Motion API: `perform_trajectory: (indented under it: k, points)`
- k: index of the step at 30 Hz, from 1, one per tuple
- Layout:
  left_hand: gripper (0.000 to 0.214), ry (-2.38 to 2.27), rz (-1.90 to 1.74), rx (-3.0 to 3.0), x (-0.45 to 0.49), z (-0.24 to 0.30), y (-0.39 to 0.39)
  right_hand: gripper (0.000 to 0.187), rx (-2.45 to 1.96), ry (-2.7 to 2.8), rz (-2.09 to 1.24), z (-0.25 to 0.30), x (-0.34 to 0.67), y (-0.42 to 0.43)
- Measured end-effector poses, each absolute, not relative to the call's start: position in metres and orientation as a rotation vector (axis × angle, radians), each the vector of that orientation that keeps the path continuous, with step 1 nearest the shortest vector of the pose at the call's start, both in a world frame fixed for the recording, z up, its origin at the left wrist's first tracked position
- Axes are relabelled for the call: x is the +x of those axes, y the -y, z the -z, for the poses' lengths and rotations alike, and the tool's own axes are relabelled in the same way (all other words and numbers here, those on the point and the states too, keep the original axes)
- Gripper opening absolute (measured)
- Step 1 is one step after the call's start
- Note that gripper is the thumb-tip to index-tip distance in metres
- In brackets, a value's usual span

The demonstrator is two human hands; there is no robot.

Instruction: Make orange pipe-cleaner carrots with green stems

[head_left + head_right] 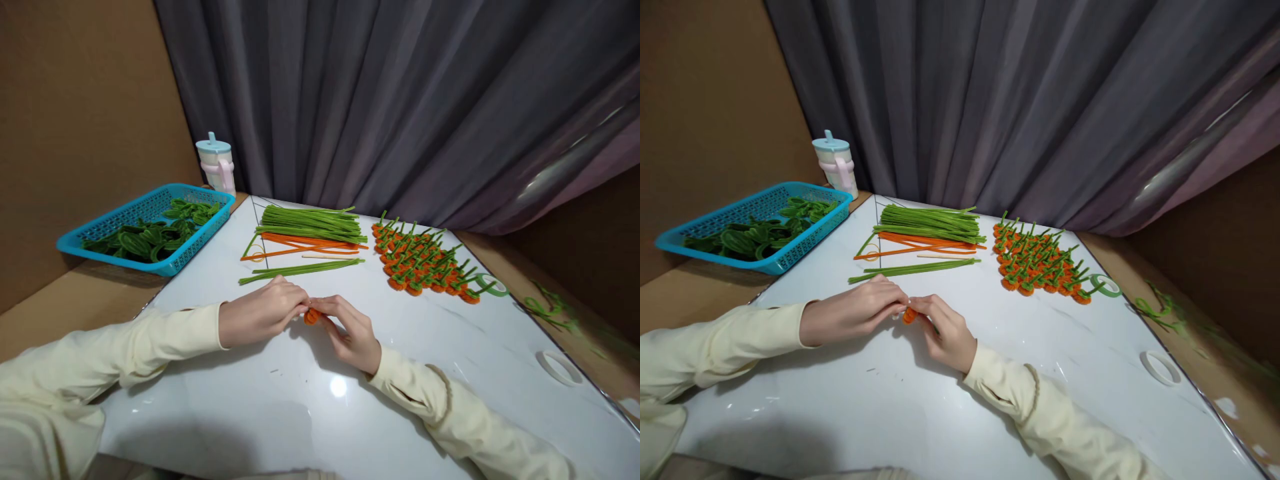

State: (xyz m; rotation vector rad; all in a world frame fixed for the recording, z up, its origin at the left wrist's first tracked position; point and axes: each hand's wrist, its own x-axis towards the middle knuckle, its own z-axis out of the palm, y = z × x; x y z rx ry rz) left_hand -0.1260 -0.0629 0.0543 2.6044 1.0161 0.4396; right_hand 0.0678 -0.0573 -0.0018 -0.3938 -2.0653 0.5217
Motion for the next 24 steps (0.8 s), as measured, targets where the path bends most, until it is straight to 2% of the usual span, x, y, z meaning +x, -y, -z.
perform_trajectory:
  k: [9, 13, 16, 20, 24]
  points:
    - [0.026, -1.019, -0.438, 2.614, -0.123, -0.048, 0.065, 0.037, -0.467, 2.098, -0.534, 0.004, 0.068, 0.059]
    - [0.022, -1.044, -0.476, 2.561, -0.123, -0.052, 0.063, 0.038, -0.502, 2.119, -0.436, 0.007, 0.07, 0.058]
    - [0.012, -1.109, -0.547, 2.276, -0.125, -0.06, 0.055, 0.036, -0.553, 2.092, -0.22, 0.009, 0.071, 0.056]
    - [0.036, -1.035, -0.524, 1.696, -0.128, -0.063, 0.042, 0.035, -0.627, 1.986, 0.063, 0.011, 0.073, 0.052]
    - [0.034, -0.806, -0.535, 1.455, -0.123, -0.045, 0.037, 0.04, -0.626, 1.982, 0.181, 0.013, 0.077, 0.051]
